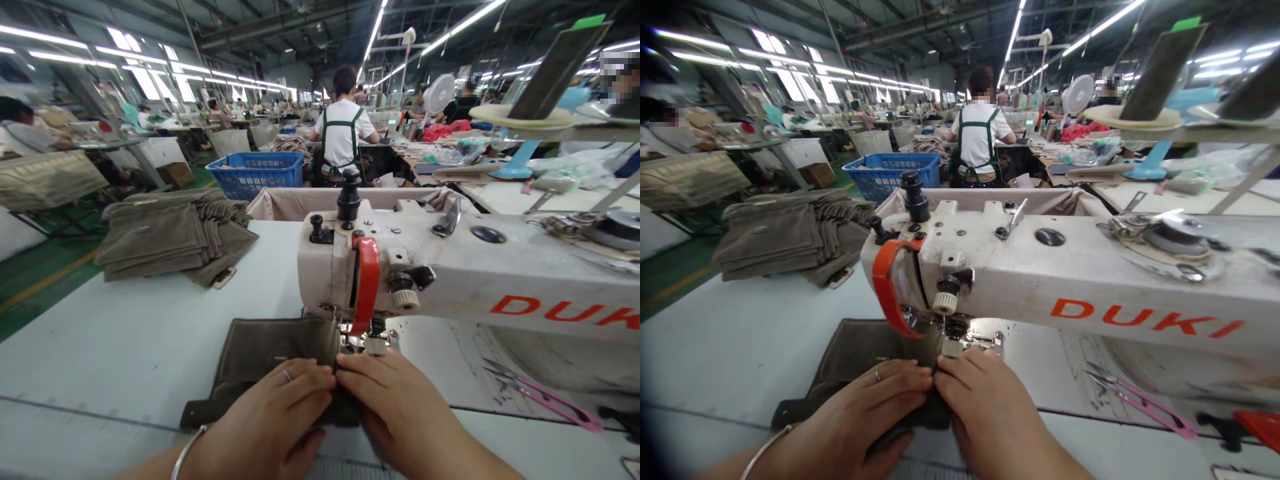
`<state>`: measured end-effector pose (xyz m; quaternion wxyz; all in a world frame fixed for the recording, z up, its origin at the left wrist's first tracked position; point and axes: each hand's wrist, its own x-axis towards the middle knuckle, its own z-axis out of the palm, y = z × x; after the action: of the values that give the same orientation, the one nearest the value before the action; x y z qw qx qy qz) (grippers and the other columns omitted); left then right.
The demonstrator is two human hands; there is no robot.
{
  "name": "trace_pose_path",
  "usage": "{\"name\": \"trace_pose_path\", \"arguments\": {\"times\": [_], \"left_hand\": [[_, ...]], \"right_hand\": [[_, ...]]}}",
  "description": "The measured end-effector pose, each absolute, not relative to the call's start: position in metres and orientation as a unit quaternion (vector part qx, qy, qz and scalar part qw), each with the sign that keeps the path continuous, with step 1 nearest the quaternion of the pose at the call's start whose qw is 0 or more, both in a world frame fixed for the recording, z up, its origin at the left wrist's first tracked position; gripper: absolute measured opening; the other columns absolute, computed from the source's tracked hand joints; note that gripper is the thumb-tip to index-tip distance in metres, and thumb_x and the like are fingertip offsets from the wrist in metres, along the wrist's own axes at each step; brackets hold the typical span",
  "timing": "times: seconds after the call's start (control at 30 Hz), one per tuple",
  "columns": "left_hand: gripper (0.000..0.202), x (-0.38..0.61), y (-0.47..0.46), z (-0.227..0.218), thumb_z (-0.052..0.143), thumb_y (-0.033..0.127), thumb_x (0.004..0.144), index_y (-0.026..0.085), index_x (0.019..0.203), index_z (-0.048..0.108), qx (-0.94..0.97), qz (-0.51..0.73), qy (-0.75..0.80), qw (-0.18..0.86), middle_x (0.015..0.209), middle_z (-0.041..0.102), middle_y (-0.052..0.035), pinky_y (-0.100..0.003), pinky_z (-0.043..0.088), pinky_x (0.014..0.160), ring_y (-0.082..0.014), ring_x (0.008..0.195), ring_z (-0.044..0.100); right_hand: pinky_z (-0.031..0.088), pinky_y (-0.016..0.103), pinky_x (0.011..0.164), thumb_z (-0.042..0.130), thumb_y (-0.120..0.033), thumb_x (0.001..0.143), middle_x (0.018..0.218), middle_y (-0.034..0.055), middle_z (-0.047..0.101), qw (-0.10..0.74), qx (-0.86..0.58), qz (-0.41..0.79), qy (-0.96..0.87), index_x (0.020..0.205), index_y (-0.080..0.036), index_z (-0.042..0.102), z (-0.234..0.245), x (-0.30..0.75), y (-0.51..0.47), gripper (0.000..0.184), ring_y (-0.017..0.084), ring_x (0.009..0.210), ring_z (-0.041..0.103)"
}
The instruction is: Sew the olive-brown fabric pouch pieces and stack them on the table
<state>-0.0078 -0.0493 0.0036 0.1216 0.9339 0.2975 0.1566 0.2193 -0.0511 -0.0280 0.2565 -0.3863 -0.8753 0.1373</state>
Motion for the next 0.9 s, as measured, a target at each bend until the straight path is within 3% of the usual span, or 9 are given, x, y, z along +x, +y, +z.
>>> {"name": "trace_pose_path", "arguments": {"times": [0.17,0.3,0.53,0.6,0.73,0.9], "left_hand": [[0.042,-0.006,-0.032,-0.002,0.058,0.013,0.083,0.017,0.124,0.055,0.927,0.144,0.307,0.158,0.125,0.060,-0.0060,-0.037,0.041,0.110,-0.0206,0.119,0.052],[0.036,-0.003,-0.018,-0.005,0.058,0.014,0.084,0.017,0.120,0.056,0.930,0.156,0.297,0.151,0.126,0.059,-0.0060,-0.036,0.040,0.110,-0.0203,0.120,0.051],[0.031,-0.001,0.006,-0.009,0.058,0.015,0.086,0.016,0.117,0.059,0.938,0.179,0.269,0.126,0.121,0.062,-0.0067,-0.035,0.043,0.105,-0.0202,0.116,0.054],[0.028,0.000,0.010,-0.009,0.058,0.016,0.087,0.017,0.115,0.060,0.939,0.188,0.265,0.111,0.118,0.063,-0.0064,-0.036,0.044,0.104,-0.0207,0.113,0.055],[0.020,-0.005,0.016,-0.010,0.059,0.021,0.089,0.021,0.109,0.064,0.939,0.196,0.272,0.073,0.111,0.066,-0.0048,-0.039,0.047,0.098,-0.0223,0.107,0.058],[0.021,-0.018,0.024,-0.014,0.057,0.019,0.093,0.020,0.112,0.064,0.935,0.227,0.261,0.077,0.109,0.068,-0.0042,-0.036,0.050,0.095,-0.0196,0.102,0.060]], "right_hand": [[0.043,0.044,0.097,0.047,-0.004,0.081,0.121,0.0053,0.063,0.269,-0.395,0.126,-0.870,0.118,-0.021,0.060,-0.030,0.218,-0.049,0.042,0.024,0.107,0.055],[0.047,0.047,0.090,0.047,-0.007,0.083,0.116,0.0093,0.061,0.240,-0.439,0.115,-0.858,0.122,-0.020,0.057,-0.031,0.217,-0.045,0.042,0.028,0.104,0.054],[0.049,0.045,0.086,0.045,-0.005,0.080,0.114,0.0101,0.059,0.226,-0.455,0.120,-0.853,0.135,-0.019,0.046,-0.032,0.215,-0.044,0.056,0.027,0.100,0.053],[0.049,0.044,0.086,0.044,-0.005,0.081,0.114,0.0103,0.058,0.245,-0.451,0.121,-0.850,0.129,-0.018,0.050,-0.030,0.216,-0.046,0.049,0.027,0.099,0.052],[0.047,0.040,0.079,0.046,-0.009,0.085,0.104,0.0095,0.057,0.309,-0.464,0.103,-0.824,0.098,-0.018,0.059,-0.026,0.221,-0.045,0.021,0.025,0.094,0.051],[0.042,0.041,0.079,0.050,-0.014,0.088,0.095,0.0075,0.057,0.312,-0.524,0.037,-0.792,0.093,-0.017,0.057,-0.024,0.224,-0.036,0.009,0.026,0.092,0.049]]}}
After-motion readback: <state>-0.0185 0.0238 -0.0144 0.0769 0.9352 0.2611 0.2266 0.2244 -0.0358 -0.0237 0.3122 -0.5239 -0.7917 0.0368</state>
